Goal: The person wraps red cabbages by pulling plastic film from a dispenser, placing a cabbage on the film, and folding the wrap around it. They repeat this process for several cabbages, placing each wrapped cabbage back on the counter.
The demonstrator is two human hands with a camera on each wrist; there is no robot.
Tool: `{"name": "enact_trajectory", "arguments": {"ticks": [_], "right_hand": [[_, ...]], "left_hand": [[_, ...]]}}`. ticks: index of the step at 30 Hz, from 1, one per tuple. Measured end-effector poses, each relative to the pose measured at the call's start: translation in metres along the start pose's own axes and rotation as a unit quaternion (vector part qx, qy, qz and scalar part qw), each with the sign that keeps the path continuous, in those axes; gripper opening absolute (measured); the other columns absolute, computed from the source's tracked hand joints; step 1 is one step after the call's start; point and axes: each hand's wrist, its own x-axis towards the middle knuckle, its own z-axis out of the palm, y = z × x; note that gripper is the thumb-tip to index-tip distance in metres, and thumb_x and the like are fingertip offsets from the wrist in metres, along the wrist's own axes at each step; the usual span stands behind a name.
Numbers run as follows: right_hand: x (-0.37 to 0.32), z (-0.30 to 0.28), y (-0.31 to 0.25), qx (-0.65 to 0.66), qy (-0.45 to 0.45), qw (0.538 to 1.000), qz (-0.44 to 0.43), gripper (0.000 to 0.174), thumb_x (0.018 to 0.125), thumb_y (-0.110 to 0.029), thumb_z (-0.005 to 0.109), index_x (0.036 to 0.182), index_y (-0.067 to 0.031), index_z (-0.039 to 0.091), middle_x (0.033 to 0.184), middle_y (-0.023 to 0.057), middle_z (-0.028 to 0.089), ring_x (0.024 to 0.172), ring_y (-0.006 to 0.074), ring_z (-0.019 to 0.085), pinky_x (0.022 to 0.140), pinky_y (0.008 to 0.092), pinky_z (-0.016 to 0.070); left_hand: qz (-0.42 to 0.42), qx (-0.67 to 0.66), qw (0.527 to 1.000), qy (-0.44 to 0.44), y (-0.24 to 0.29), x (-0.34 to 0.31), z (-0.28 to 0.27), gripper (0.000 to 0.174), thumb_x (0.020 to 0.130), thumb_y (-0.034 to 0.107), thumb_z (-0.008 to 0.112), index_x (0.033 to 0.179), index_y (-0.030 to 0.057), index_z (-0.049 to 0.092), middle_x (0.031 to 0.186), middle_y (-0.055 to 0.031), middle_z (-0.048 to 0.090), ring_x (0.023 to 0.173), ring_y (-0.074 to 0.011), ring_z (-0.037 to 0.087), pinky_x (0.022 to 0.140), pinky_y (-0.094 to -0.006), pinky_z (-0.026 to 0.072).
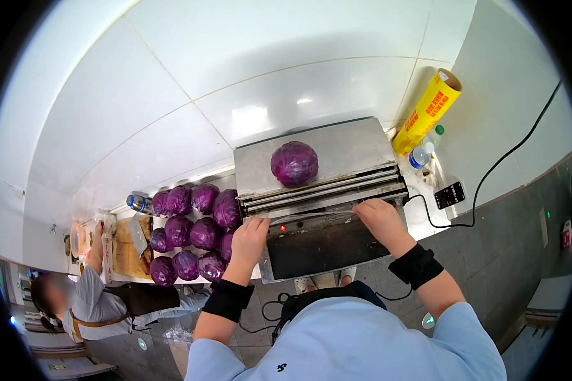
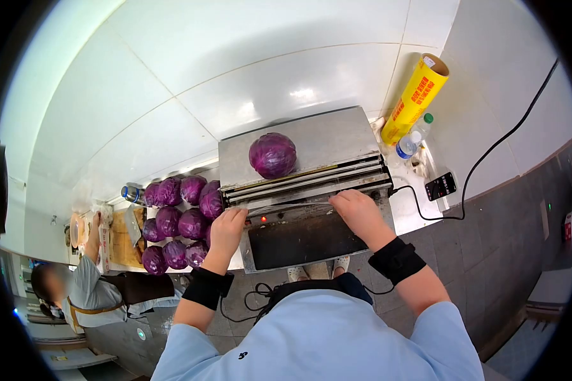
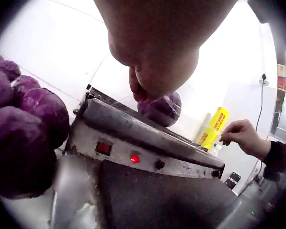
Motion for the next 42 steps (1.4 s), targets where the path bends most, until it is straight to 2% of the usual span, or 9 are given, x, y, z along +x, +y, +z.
{"name": "enact_trajectory", "arguments": {"ticks": [11,14,17,23,29,32,36,37,42], "right_hand": [[-0.02,-0.024,-0.03,0.019,0.016,1.0,0.009,0.014,0.084,-0.01,0.074,0.098,-0.0075,0.071,0.092,0.0068,0.069,0.087,0.0267,0.069,0.076,0.0374,0.0581],[-0.022,-0.029,-0.039,0.04,0.045,0.998,0.006,0.015,0.081,-0.003,0.078,0.094,-0.0057,0.072,0.087,0.0076,0.07,0.083,0.0282,0.07,0.071,0.0388,0.0576],[-0.028,-0.038,-0.046,0.034,0.023,0.999,-0.001,0.016,0.084,-0.008,0.073,0.1,-0.007,0.071,0.094,0.0062,0.07,0.088,0.0264,0.07,0.076,0.0373,0.0583],[-0.039,-0.053,-0.058,0.025,0.003,1.0,-0.013,0.023,0.079,-0.006,0.071,0.102,-0.0066,0.071,0.096,0.006,0.071,0.09,0.0259,0.07,0.076,0.0367,0.0584],[-0.045,-0.082,-0.081,0.021,-0.024,0.999,-0.018,0.023,0.08,-0.006,0.07,0.102,-0.0072,0.071,0.098,0.0052,0.071,0.089,0.0246,0.071,0.073,0.0358,0.0588],[-0.04,-0.097,-0.091,0.022,-0.012,1.0,0.002,0.02,0.079,-0.005,0.073,0.099,-0.0068,0.072,0.092,0.0062,0.071,0.085,0.0252,0.071,0.071,0.036,0.0587],[0.004,-0.111,-0.089,0.037,0.059,0.997,0.013,0.011,0.079,-0.004,0.079,0.087,-0.0045,0.071,0.081,0.0102,0.069,0.076,0.031,0.069,0.068,0.038,0.057],[0.015,-0.112,-0.085,0.04,0.058,0.997,0.019,0.01,0.08,-0.004,0.078,0.087,-0.0043,0.071,0.081,0.0107,0.069,0.076,0.0316,0.069,0.068,0.0384,0.0566],[0.071,-0.117,-0.07,0.032,0.061,0.997,0.036,0.008,0.083,-0.005,0.076,0.086,-0.0041,0.069,0.081,0.0123,0.068,0.076,0.0334,0.067,0.068,0.039,0.0548]], "left_hand": [[0.001,-0.022,0.999,0.036,0.017,-0.02,-0.025,0.026,0.083,0.007,0.066,0.109,0.0023,0.069,0.101,-0.0097,0.07,0.09,-0.0271,0.07,0.075,-0.037,0.0581],[-0.005,-0.023,0.999,0.031,0.023,-0.027,-0.031,0.026,0.084,0.007,0.067,0.11,0.0021,0.069,0.102,-0.0097,0.07,0.091,-0.0271,0.07,0.074,-0.0368,0.0584],[-0.004,-0.023,0.999,0.027,0.03,-0.03,-0.043,0.027,0.084,0.008,0.067,0.11,0.0019,0.069,0.102,-0.0094,0.071,0.091,-0.027,0.07,0.074,-0.0365,0.0584],[-0.007,-0.022,1.0,0.02,0.039,-0.047,-0.058,0.027,0.084,0.008,0.067,0.11,0.0021,0.07,0.101,-0.0081,0.07,0.09,-0.0259,0.071,0.073,-0.0356,0.0584],[-0.001,-0.024,1.0,0.003,0.056,-0.046,-0.091,0.027,0.083,0.008,0.067,0.11,0.0026,0.07,0.099,-0.0069,0.069,0.088,-0.0246,0.07,0.071,-0.0348,0.0578],[0.029,-0.044,0.998,-0.033,0.052,-0.038,-0.109,0.026,0.083,0.008,0.067,0.109,0.0027,0.07,0.098,-0.008,0.069,0.087,-0.0262,0.07,0.071,-0.0355,0.0576],[0.036,-0.108,0.993,-0.019,0.03,0.007,-0.132,0.022,0.08,0.006,0.068,0.102,0.001,0.07,0.097,-0.0122,0.068,0.087,-0.0304,0.069,0.073,-0.0385,0.058],[0.051,-0.124,0.991,-0.013,0.02,0.021,-0.133,0.018,0.081,0.006,0.07,0.099,0.002,0.07,0.095,-0.0132,0.068,0.085,-0.0326,0.068,0.073,-0.0407,0.0577],[0.01,-0.151,0.988,-0.01,-0.014,0.077,-0.135,0.008,0.086,0.007,0.071,0.093,0.0025,0.071,0.087,-0.0131,0.067,0.084,-0.0357,0.067,0.072,-0.0436,0.0553]]}}
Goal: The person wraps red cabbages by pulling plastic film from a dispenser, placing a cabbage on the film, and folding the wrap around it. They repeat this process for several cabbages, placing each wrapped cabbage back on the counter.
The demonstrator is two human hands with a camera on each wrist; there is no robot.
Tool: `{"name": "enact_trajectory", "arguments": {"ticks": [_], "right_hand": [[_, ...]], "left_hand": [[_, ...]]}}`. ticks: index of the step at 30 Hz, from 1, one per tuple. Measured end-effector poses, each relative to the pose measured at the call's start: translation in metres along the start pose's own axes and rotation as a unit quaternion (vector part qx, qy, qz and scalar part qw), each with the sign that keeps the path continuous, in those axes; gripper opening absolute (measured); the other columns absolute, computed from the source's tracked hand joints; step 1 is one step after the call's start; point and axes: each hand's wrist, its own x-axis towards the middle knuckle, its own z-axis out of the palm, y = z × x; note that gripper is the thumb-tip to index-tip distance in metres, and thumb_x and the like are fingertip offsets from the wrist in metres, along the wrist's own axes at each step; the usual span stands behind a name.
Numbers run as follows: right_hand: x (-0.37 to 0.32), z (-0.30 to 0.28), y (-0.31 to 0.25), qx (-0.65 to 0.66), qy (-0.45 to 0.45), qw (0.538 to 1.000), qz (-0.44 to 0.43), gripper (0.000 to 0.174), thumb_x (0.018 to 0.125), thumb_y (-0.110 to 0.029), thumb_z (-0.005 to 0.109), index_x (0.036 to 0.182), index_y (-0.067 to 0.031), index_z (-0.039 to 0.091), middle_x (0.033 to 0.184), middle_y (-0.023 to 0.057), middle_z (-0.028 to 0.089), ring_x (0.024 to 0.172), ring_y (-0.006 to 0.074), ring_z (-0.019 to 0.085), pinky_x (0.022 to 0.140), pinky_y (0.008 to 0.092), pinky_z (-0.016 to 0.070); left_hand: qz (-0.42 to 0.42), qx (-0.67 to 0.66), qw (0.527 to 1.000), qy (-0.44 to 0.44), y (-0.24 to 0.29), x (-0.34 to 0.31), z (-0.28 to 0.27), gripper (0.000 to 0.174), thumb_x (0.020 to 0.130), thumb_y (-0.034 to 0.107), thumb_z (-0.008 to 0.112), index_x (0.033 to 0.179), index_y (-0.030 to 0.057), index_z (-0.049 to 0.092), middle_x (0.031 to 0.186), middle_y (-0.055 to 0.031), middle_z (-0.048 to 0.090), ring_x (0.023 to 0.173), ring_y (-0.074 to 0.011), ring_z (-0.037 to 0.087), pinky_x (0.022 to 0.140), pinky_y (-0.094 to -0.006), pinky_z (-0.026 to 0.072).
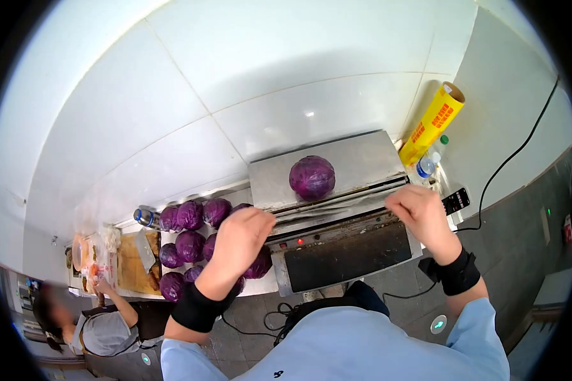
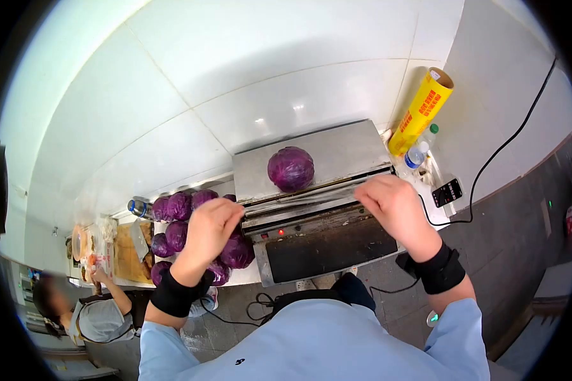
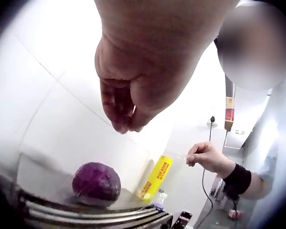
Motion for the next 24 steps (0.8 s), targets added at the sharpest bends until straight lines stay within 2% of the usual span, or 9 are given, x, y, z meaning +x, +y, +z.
{"name": "enact_trajectory", "arguments": {"ticks": [4,7,9,11,14,16,21,22,24], "right_hand": [[0.018,-0.009,-0.001,-0.007,-0.02,1.0,0.005,0.009,0.082,-0.006,0.076,0.087,-0.0042,0.069,0.081,0.0109,0.067,0.077,0.0315,0.067,0.069,0.0387,0.0546],[0.001,-0.011,-0.002,-0.057,-0.063,0.99,-0.113,0.012,0.08,-0.006,0.078,0.089,-0.0043,0.069,0.081,0.0086,0.066,0.075,0.0288,0.067,0.067,0.0381,0.0555],[-0.011,-0.015,-0.011,-0.005,-0.074,0.992,-0.1,0.015,0.078,-0.006,0.078,0.09,-0.0044,0.069,0.082,0.0066,0.066,0.074,0.0264,0.067,0.064,0.0364,0.0563],[-0.03,-0.017,-0.018,-0.006,-0.075,0.994,-0.077,0.016,0.076,-0.003,0.075,0.091,-0.004,0.069,0.086,0.0065,0.068,0.075,0.0249,0.068,0.063,0.0339,0.0569],[-0.043,-0.027,-0.026,0.002,-0.074,0.995,-0.064,0.019,0.074,-0.001,0.072,0.093,-0.0035,0.07,0.088,0.0064,0.069,0.075,0.0234,0.069,0.063,0.0321,0.0576],[-0.044,-0.032,-0.032,0.004,-0.071,0.995,-0.063,0.02,0.073,-0.001,0.074,0.093,-0.0038,0.071,0.087,0.0066,0.069,0.075,0.024,0.069,0.063,0.0318,0.0573],[-0.023,-0.042,-0.028,0.003,-0.032,0.997,-0.076,0.018,0.075,-0.002,0.08,0.091,-0.0035,0.071,0.083,0.0083,0.069,0.075,0.0269,0.068,0.064,0.0336,0.0561],[-0.011,-0.043,-0.023,-0.005,-0.025,0.997,-0.067,0.018,0.075,-0.002,0.081,0.09,-0.0034,0.071,0.083,0.0088,0.069,0.074,0.0276,0.068,0.064,0.0343,0.0558],[0.013,-0.04,-0.014,-0.005,-0.006,0.999,-0.042,0.014,0.078,-0.003,0.08,0.089,-0.0031,0.071,0.082,0.01,0.069,0.074,0.0293,0.068,0.065,0.0359,0.0554]], "left_hand": [[-0.018,-0.003,1.0,0.005,-0.009,0.017,-0.005,0.009,0.084,0.005,0.074,0.092,0.0011,0.072,0.088,-0.013,0.068,0.079,-0.0346,0.067,0.067,-0.0412,0.0555],[0.071,0.035,0.997,0.025,-0.005,-0.012,0.003,0.012,0.082,0.005,0.073,0.094,0.0022,0.073,0.09,-0.0117,0.069,0.079,-0.0308,0.068,0.067,-0.0388,0.0565],[0.107,0.05,0.991,0.056,0.009,-0.042,0.012,0.019,0.079,0.006,0.072,0.098,0.0026,0.073,0.091,-0.0095,0.068,0.079,-0.0266,0.069,0.068,-0.036,0.0573],[0.106,0.051,0.993,0.008,0.028,-0.06,0.01,0.023,0.078,0.006,0.071,0.1,0.0016,0.072,0.091,-0.0082,0.068,0.08,-0.0252,0.068,0.067,-0.0342,0.0574],[0.091,0.061,0.994,0.02,0.043,-0.073,0.007,0.022,0.078,0.005,0.072,0.1,0.0008,0.073,0.092,-0.0068,0.069,0.079,-0.0228,0.069,0.066,-0.0316,0.0567],[0.085,0.075,0.993,0.039,0.048,-0.072,0.002,0.021,0.079,0.005,0.073,0.1,0.0012,0.073,0.092,-0.0066,0.07,0.078,-0.0211,0.069,0.065,-0.0307,0.0565],[0.071,0.019,0.992,0.105,0.041,-0.052,-0.011,0.021,0.075,0.0,0.078,0.095,0.0007,0.074,0.087,-0.0082,0.069,0.072,-0.0248,0.069,0.062,-0.0347,0.0564],[0.044,-0.009,0.994,0.101,0.037,-0.038,-0.016,0.014,0.075,-0.005,0.079,0.087,-0.0008,0.073,0.082,-0.0119,0.069,0.07,-0.0289,0.068,0.063,-0.0379,0.0558],[-0.004,-0.023,0.996,0.092,0.025,-0.01,-0.021,0.008,0.08,-0.003,0.077,0.087,-0.0001,0.073,0.084,-0.0141,0.071,0.076,-0.0307,0.069,0.068,-0.0379,0.056]]}}
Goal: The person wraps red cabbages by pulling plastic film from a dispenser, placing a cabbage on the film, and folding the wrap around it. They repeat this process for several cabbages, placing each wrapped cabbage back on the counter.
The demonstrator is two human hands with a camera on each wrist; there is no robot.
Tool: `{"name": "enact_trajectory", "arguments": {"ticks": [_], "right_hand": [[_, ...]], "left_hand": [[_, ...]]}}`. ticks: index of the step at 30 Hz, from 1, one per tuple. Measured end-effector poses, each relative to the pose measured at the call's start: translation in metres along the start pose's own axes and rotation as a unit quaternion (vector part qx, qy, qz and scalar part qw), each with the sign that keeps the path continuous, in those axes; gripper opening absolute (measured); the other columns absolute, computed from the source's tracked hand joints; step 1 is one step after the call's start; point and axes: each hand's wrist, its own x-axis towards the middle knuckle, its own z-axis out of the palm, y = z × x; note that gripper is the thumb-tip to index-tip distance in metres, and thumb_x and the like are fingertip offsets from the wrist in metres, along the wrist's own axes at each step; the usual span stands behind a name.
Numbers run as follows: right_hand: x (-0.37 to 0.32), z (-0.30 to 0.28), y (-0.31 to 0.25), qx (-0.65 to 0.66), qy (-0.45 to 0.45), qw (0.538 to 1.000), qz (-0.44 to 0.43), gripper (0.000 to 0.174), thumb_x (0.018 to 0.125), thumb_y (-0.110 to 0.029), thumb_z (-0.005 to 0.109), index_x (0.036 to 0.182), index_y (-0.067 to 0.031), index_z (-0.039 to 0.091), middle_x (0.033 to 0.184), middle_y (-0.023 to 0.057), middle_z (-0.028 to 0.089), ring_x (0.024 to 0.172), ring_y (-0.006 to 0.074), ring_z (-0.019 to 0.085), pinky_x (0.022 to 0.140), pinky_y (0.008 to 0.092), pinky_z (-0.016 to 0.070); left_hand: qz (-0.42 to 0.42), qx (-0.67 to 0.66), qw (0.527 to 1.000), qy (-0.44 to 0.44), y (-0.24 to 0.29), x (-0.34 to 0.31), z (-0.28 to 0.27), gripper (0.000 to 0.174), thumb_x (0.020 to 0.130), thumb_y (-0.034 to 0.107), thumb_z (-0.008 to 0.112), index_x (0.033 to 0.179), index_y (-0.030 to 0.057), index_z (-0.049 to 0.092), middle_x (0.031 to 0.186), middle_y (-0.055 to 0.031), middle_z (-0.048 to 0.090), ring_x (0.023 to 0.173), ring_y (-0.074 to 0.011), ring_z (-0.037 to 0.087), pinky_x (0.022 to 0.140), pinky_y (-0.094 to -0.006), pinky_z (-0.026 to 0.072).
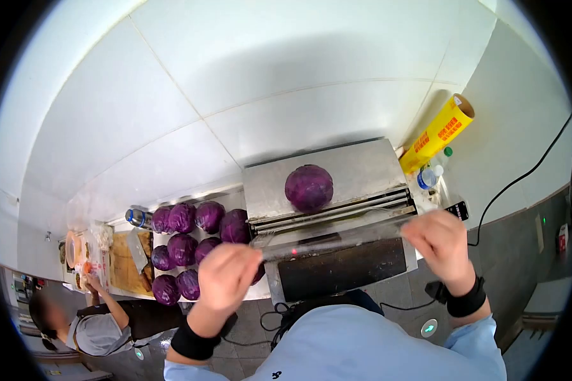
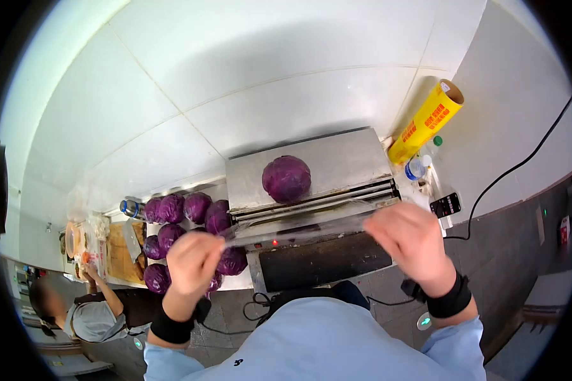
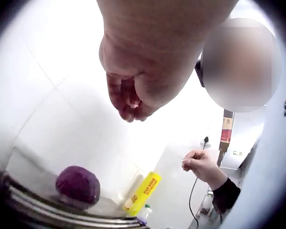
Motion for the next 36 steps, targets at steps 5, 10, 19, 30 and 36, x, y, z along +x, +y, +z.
{"name": "enact_trajectory", "arguments": {"ticks": [5,10,19,30,36], "right_hand": [[0.068,0.03,0.05,0.064,0.04,0.992,0.098,0.008,0.088,-0.006,0.076,0.093,-0.0012,0.073,0.084,0.0108,0.072,0.072,0.0232,0.068,0.066,0.0336,0.0539],[0.138,0.087,0.13,0.161,0.066,0.965,0.197,0.017,0.09,-0.015,0.076,0.094,0.0012,0.073,0.075,0.0092,0.07,0.064,0.0157,0.06,0.062,0.03,0.049],[0.174,0.178,0.203,0.119,0.053,0.962,0.238,0.018,0.087,-0.018,0.075,0.09,-0.0008,0.075,0.076,0.0139,0.071,0.068,0.0247,0.067,0.065,0.0356,0.0522],[0.146,0.242,0.234,-0.039,-0.071,0.969,0.232,0.014,0.083,-0.016,0.073,0.087,-0.003,0.077,0.085,0.0199,0.073,0.083,0.0389,0.071,0.079,0.0468,0.0574],[0.124,0.263,0.229,-0.087,-0.146,0.96,0.221,0.014,0.083,-0.014,0.069,0.084,-0.0023,0.075,0.086,0.0207,0.073,0.084,0.0407,0.071,0.079,0.0486,0.0575]], "left_hand": [[-0.123,-0.008,0.992,-0.012,-0.045,0.064,0.013,0.008,0.088,0.007,0.074,0.09,-0.001,0.073,0.081,-0.0143,0.07,0.073,-0.0313,0.069,0.065,-0.0368,0.0534],[-0.272,-0.1,0.957,0.006,-0.119,0.117,0.054,0.02,0.092,0.016,0.075,0.098,-0.0033,0.076,0.075,-0.0088,0.071,0.068,-0.0119,0.062,0.065,-0.0294,0.0502],[-0.358,-0.183,0.915,0.04,-0.208,0.144,0.142,0.017,0.092,0.014,0.077,0.092,-0.0028,0.076,0.075,-0.002,0.07,0.068,-0.0085,0.06,0.063,-0.0259,0.0486],[-0.385,-0.032,0.916,-0.111,-0.235,0.111,0.191,0.022,0.085,0.025,0.078,0.093,0.0045,0.08,0.083,-0.0143,0.076,0.076,-0.0266,0.074,0.072,-0.0382,0.0565],[-0.354,0.027,0.915,-0.193,-0.229,0.092,0.198,0.02,0.081,0.023,0.078,0.09,0.005,0.08,0.083,-0.0157,0.076,0.077,-0.0316,0.074,0.074,-0.0414,0.0576]]}}
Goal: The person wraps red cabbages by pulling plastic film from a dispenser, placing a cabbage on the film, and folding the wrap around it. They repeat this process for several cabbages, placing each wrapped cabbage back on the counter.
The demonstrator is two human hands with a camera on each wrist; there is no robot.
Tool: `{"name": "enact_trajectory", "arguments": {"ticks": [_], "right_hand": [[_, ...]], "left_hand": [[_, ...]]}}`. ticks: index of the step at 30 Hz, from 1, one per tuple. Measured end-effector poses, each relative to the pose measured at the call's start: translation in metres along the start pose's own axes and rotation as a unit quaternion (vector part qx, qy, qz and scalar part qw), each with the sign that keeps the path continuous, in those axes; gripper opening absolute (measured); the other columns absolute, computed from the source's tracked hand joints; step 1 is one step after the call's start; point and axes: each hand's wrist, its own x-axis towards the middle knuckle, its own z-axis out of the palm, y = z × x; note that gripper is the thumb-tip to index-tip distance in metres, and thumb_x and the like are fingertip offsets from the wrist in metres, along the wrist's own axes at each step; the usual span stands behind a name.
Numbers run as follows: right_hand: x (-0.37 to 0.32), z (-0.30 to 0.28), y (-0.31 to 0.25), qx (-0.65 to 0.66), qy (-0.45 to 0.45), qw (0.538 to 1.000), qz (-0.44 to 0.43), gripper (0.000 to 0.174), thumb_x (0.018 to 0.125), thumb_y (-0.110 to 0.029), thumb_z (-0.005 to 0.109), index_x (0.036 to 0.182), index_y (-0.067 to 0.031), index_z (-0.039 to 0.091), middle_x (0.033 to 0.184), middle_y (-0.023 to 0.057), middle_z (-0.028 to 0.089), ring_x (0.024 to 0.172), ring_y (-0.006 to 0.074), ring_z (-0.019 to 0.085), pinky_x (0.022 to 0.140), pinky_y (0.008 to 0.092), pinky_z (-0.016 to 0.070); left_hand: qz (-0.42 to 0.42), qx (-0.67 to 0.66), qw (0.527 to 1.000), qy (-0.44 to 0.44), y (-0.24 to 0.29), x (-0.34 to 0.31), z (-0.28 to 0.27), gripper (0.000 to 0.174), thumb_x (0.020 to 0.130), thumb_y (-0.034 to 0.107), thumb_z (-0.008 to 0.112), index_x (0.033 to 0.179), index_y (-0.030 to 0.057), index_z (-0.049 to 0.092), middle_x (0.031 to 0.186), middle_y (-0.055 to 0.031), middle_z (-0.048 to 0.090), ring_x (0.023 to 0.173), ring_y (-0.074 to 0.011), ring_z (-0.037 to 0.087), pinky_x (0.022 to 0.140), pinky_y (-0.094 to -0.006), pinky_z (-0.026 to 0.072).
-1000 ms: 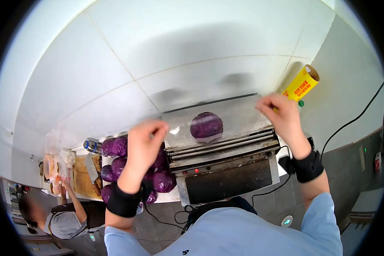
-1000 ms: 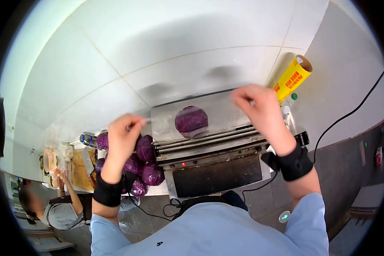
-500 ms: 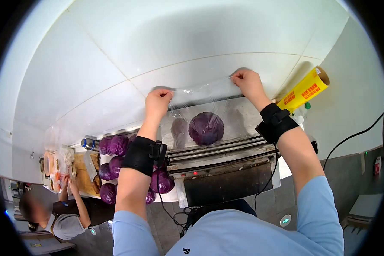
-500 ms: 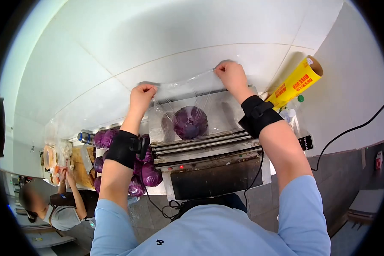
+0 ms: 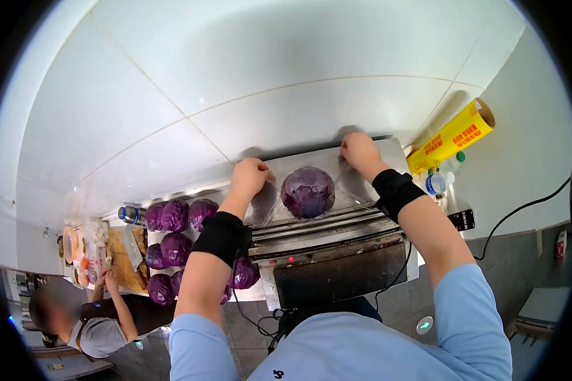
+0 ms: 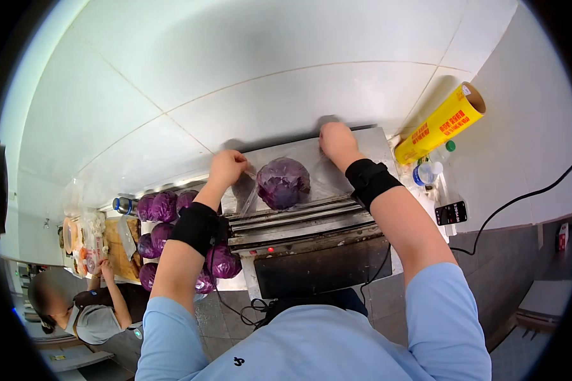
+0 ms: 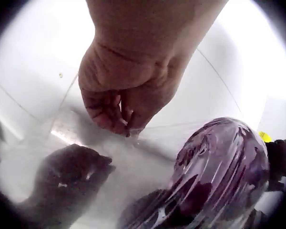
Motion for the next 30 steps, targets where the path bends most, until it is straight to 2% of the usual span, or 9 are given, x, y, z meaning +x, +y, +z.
{"name": "enact_trajectory", "arguments": {"ticks": [9,11,15,17,19,20,22,27,30], "right_hand": [[-0.052,0.008,-0.008,0.048,-0.067,0.993,-0.08,0.015,0.079,-0.009,0.071,0.089,0.0014,0.074,0.085,0.023,0.073,0.077,0.0385,0.073,0.071,0.0473,0.0594],[-0.048,-0.001,-0.003,0.189,-0.182,0.964,0.027,0.016,0.079,-0.006,0.071,0.092,0.0026,0.075,0.083,0.0199,0.074,0.069,0.0306,0.073,0.064,0.0424,0.0592],[-0.045,-0.025,0.033,0.292,-0.27,0.904,0.154,0.022,0.088,-0.002,0.069,0.107,0.004,0.076,0.08,0.0117,0.072,0.061,0.0158,0.069,0.054,0.0304,0.0561],[-0.049,-0.04,0.037,0.205,-0.185,0.953,0.121,0.022,0.093,-0.011,0.067,0.107,0.0035,0.076,0.083,0.0107,0.075,0.071,0.0217,0.073,0.066,0.0363,0.0591],[-0.049,-0.052,0.022,0.042,0.011,0.999,0.002,0.026,0.095,-0.019,0.068,0.106,0.0035,0.077,0.084,0.0103,0.077,0.076,0.0263,0.074,0.074,0.0408,0.0597],[-0.052,-0.06,-0.001,0.178,0.04,0.981,0.073,0.038,0.101,-0.031,0.064,0.116,0.0021,0.074,0.1,0.0088,0.079,0.096,0.0256,0.074,0.089,0.0404,0.0562],[-0.061,-0.041,-0.048,0.472,0.048,0.88,-0.007,0.048,0.106,-0.039,0.058,0.126,0.0029,0.068,0.119,0.0135,0.075,0.111,0.0254,0.069,0.098,0.0385,0.0515],[-0.094,0.01,-0.099,0.521,-0.047,0.847,0.097,0.07,0.108,-0.054,0.045,0.142,0.006,0.056,0.143,0.0221,0.06,0.13,0.0284,0.057,0.111,0.0393,0.0412],[-0.087,0.011,-0.105,0.587,-0.052,0.78,0.209,0.064,0.109,-0.051,0.046,0.143,0.0035,0.056,0.141,0.0154,0.061,0.127,0.0237,0.056,0.111,0.0344,0.0404]], "left_hand": [[0.027,-0.038,0.996,-0.081,-0.011,-0.045,0.018,0.023,0.084,0.024,0.078,0.096,0.0047,0.08,0.087,-0.017,0.076,0.082,-0.0321,0.074,0.076,-0.0422,0.0573],[0.036,-0.058,0.994,-0.085,-0.006,-0.049,0.016,0.024,0.087,0.022,0.077,0.103,0.0045,0.08,0.086,-0.0136,0.077,0.077,-0.0264,0.073,0.071,-0.0393,0.0566],[-0.153,-0.316,0.93,-0.106,-0.042,-0.043,-0.006,0.027,0.097,0.012,0.069,0.121,0.0021,0.073,0.091,-0.0027,0.072,0.069,-0.0091,0.061,0.061,-0.0256,0.0493],[-0.139,-0.321,0.937,-0.025,-0.051,-0.04,-0.015,0.026,0.098,0.012,0.066,0.12,0.0021,0.073,0.097,-0.0083,0.075,0.077,-0.0154,0.067,0.068,-0.0295,0.0537],[0.045,-0.123,0.983,0.127,-0.025,-0.047,-0.023,0.024,0.103,0.014,0.063,0.121,0.0014,0.072,0.106,-0.0071,0.075,0.088,-0.0159,0.068,0.081,-0.0303,0.0542],[0.094,-0.238,0.96,0.11,-0.004,-0.052,-0.02,0.025,0.105,0.017,0.06,0.12,-0.0001,0.072,0.113,-0.0086,0.076,0.102,-0.0194,0.068,0.093,-0.0315,0.0517],[0.118,-0.31,0.941,0.062,0.047,-0.076,-0.008,0.041,0.111,0.032,0.05,0.128,0.0002,0.068,0.123,-0.0129,0.072,0.118,-0.0221,0.064,0.106,-0.0343,0.0449],[0.043,-0.382,0.916,0.114,0.071,-0.085,0.062,0.054,0.111,0.041,0.045,0.135,-0.0046,0.06,0.134,-0.0198,0.065,0.126,-0.0251,0.058,0.111,-0.036,0.0418],[-0.021,-0.426,0.896,0.124,0.079,-0.09,0.062,0.054,0.111,0.041,0.046,0.134,-0.0061,0.06,0.132,-0.0175,0.065,0.122,-0.0238,0.058,0.108,-0.0352,0.0427]]}}
